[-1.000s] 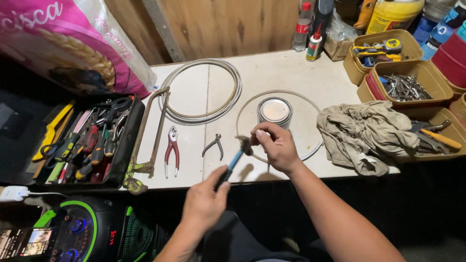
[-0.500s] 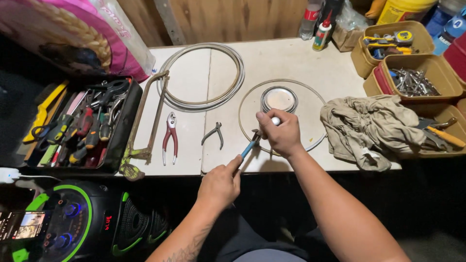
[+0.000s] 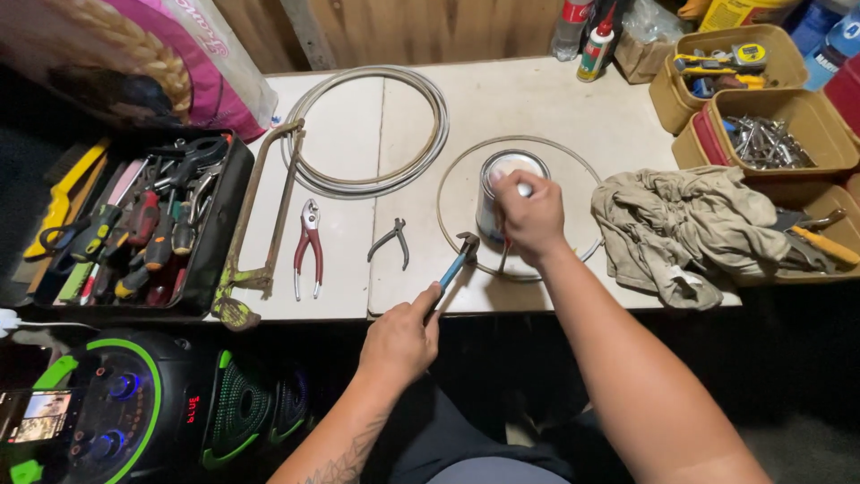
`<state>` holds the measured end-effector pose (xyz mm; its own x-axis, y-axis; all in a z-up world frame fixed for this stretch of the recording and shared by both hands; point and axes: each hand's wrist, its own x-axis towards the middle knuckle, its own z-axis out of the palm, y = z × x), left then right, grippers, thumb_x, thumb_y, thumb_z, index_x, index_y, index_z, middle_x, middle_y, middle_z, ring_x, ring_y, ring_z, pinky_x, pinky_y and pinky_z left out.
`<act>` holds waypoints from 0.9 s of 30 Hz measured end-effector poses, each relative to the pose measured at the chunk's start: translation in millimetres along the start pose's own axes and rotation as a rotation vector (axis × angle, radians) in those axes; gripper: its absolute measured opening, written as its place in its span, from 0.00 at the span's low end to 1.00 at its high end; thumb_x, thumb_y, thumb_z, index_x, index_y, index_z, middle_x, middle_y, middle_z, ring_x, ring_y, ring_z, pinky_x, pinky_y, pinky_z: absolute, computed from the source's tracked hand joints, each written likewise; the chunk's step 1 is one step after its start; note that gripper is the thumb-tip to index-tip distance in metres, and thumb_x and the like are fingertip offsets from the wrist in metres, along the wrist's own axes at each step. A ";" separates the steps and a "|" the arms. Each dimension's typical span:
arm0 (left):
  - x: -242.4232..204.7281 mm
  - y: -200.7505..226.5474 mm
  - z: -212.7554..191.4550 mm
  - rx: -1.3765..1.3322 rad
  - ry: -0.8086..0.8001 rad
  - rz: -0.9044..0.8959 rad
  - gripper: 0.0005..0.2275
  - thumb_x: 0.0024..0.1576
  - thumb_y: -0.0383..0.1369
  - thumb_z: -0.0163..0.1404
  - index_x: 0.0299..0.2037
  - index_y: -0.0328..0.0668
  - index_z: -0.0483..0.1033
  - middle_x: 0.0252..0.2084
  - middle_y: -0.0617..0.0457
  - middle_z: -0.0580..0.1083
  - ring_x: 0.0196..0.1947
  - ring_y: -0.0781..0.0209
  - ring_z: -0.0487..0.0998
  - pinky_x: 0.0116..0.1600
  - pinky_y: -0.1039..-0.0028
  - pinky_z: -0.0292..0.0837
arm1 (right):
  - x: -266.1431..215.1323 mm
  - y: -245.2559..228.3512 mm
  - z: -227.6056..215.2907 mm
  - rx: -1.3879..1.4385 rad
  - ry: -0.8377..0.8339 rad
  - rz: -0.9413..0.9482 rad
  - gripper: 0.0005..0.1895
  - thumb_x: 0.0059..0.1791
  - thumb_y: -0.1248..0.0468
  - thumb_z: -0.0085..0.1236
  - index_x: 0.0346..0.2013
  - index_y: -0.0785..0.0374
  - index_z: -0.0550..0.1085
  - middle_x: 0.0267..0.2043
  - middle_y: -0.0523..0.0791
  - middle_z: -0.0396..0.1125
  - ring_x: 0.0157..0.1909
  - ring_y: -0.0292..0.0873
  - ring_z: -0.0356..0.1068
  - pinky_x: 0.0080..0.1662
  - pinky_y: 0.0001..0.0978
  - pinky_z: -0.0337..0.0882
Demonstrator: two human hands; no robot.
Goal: The person holds a circular metal ring and uses pliers to bend and shape it. They then use a hammer to tap the ring while it rests on a can, and use a screwdriver to pry or adjust a section of the ring.
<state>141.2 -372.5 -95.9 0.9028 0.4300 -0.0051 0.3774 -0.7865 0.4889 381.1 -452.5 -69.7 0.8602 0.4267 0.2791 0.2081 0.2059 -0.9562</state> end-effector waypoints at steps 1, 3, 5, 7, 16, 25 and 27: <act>-0.4 0.7 -0.8 -0.001 0.000 -0.005 0.18 0.61 0.39 0.45 0.62 0.55 0.73 0.29 0.37 0.77 0.34 0.32 0.83 0.37 0.49 0.79 | 6.7 7.0 -0.8 0.027 0.030 0.013 0.23 0.54 0.65 0.58 0.14 0.62 0.69 0.06 0.46 0.56 0.10 0.38 0.59 0.18 0.25 0.60; -0.9 -0.7 -1.2 -0.002 -0.005 -0.013 0.18 0.62 0.39 0.45 0.62 0.55 0.73 0.29 0.37 0.77 0.34 0.32 0.83 0.37 0.49 0.79 | 18.4 20.7 -3.3 0.055 0.061 0.033 0.23 0.54 0.65 0.57 0.13 0.62 0.68 0.06 0.48 0.56 0.08 0.40 0.59 0.16 0.27 0.60; 0.0 -3.4 0.6 -0.018 0.000 -0.014 0.18 0.61 0.40 0.46 0.62 0.55 0.73 0.30 0.36 0.78 0.35 0.31 0.82 0.37 0.48 0.79 | 29.4 33.3 -8.6 0.098 0.067 0.074 0.23 0.54 0.62 0.59 0.14 0.62 0.68 0.06 0.49 0.55 0.07 0.40 0.56 0.13 0.28 0.58; 0.2 -1.8 -0.8 -0.025 0.001 -0.015 0.18 0.61 0.39 0.46 0.61 0.55 0.73 0.29 0.36 0.78 0.34 0.31 0.83 0.37 0.48 0.79 | 25.2 14.7 -1.7 0.115 0.081 0.099 0.23 0.54 0.62 0.58 0.14 0.63 0.67 0.06 0.49 0.54 0.06 0.41 0.56 0.12 0.29 0.58; 0.0 -3.0 1.2 -0.026 0.034 0.001 0.17 0.61 0.39 0.46 0.60 0.55 0.74 0.29 0.37 0.78 0.33 0.32 0.83 0.35 0.49 0.79 | 33.0 4.9 1.1 0.131 0.112 0.162 0.20 0.54 0.63 0.58 0.18 0.63 0.68 0.09 0.47 0.54 0.07 0.40 0.56 0.13 0.30 0.60; -2.5 1.4 -1.4 -0.022 0.037 0.001 0.17 0.61 0.38 0.47 0.61 0.53 0.74 0.29 0.36 0.78 0.33 0.32 0.83 0.36 0.48 0.79 | 39.0 21.7 -9.0 0.053 0.057 0.073 0.22 0.56 0.62 0.58 0.17 0.65 0.70 0.08 0.50 0.57 0.07 0.42 0.59 0.12 0.33 0.61; -5.1 3.1 0.0 -0.018 0.036 -0.001 0.17 0.61 0.38 0.46 0.61 0.52 0.74 0.29 0.36 0.78 0.33 0.32 0.83 0.36 0.48 0.79 | 32.7 32.9 -12.9 0.026 0.036 0.035 0.24 0.56 0.62 0.57 0.15 0.65 0.70 0.07 0.51 0.57 0.06 0.44 0.59 0.11 0.32 0.61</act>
